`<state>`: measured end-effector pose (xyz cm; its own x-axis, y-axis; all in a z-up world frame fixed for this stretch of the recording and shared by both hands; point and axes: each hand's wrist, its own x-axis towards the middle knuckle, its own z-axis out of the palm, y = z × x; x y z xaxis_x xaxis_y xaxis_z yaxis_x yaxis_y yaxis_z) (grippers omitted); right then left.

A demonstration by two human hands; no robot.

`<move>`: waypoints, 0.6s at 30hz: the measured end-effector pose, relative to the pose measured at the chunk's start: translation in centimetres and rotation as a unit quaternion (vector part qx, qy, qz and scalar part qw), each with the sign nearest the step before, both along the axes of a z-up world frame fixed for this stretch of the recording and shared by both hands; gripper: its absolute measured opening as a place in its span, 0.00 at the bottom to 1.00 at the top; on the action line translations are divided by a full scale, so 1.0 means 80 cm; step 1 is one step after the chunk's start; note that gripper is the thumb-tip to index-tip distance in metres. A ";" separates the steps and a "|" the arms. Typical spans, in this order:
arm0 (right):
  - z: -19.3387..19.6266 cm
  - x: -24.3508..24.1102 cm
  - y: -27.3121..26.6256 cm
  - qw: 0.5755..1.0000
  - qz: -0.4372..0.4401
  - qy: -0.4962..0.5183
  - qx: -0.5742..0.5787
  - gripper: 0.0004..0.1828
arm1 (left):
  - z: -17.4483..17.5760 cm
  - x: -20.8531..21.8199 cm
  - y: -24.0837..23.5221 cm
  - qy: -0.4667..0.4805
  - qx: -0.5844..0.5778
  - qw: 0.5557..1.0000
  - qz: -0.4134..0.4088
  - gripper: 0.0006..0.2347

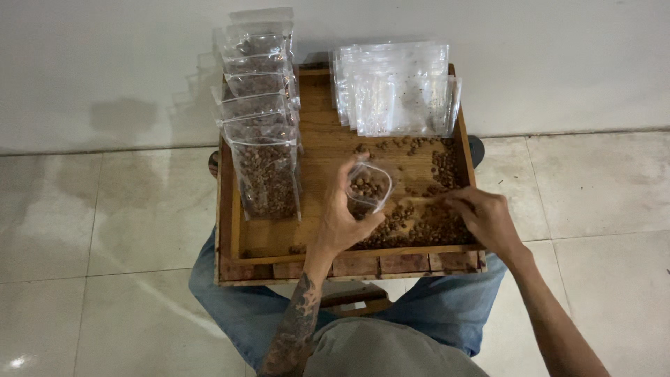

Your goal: The person scoops brown granules from a wooden tray into clear plastic bags using a wooden spoon. After filling each bag, they seal it and place it in a stack of completed packages.

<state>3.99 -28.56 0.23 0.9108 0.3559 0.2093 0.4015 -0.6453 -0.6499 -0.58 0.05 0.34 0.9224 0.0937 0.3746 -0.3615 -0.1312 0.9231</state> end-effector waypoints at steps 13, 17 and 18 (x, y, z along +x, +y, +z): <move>-0.008 -0.033 0.018 0.982 0.096 0.160 0.017 0.09 | 0.008 -0.023 -0.025 -0.005 -0.018 0.999 -0.037 0.38; 0.004 -0.026 0.043 0.974 0.103 0.199 0.034 0.11 | 0.003 -0.018 -0.027 -0.001 -0.015 1.000 -0.021 0.40; 0.005 -0.024 0.047 0.966 0.096 0.236 0.047 0.13 | 0.005 -0.017 -0.027 -0.005 -0.025 0.999 -0.020 0.40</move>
